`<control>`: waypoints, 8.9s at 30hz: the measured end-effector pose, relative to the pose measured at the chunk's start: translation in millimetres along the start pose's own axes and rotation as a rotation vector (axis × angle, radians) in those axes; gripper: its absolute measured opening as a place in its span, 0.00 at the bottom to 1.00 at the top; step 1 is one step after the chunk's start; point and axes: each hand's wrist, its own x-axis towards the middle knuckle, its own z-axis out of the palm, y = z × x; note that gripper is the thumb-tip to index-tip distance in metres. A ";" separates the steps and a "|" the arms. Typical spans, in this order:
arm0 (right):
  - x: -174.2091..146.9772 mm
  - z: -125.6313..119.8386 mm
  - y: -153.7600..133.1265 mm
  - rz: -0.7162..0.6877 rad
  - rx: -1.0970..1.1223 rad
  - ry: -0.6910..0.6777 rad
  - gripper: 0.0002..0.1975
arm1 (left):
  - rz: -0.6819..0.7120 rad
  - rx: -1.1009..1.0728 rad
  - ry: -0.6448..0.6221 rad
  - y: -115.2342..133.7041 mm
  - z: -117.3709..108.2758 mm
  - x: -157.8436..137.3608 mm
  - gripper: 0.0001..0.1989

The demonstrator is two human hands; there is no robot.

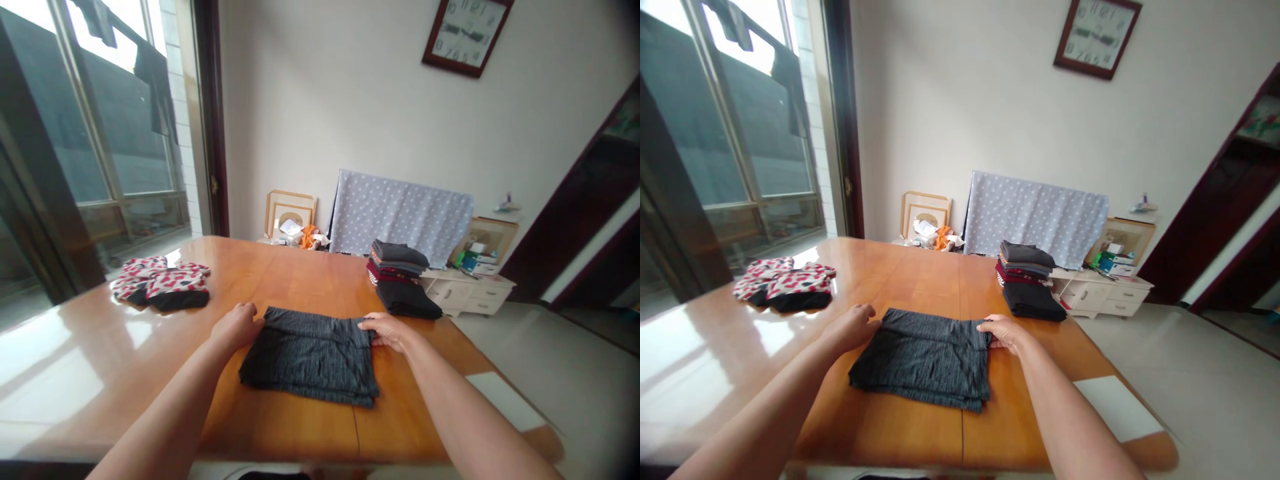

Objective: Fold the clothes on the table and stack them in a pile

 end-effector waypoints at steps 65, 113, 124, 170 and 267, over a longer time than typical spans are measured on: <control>83.8 244.9 -121.0 -0.082 -0.533 0.074 0.19 | -0.061 -0.242 0.153 29.5 17.5 -144.3 0.12; -19.5 86.9 -5.1 -0.366 -0.106 0.264 0.15 | 0.262 -0.404 0.114 23.0 38.8 -43.3 0.16; -5.0 90.3 -9.4 -0.521 0.114 0.069 0.13 | 0.281 -0.349 0.222 22.4 42.5 -52.3 0.09; 51.0 89.0 2.3 -0.525 -0.323 0.267 0.13 | 0.007 -0.194 0.132 23.7 47.5 -22.1 0.14; 7.7 109.7 8.5 -0.571 -0.753 0.153 0.28 | 0.176 0.103 -0.010 70.0 61.0 -70.9 0.27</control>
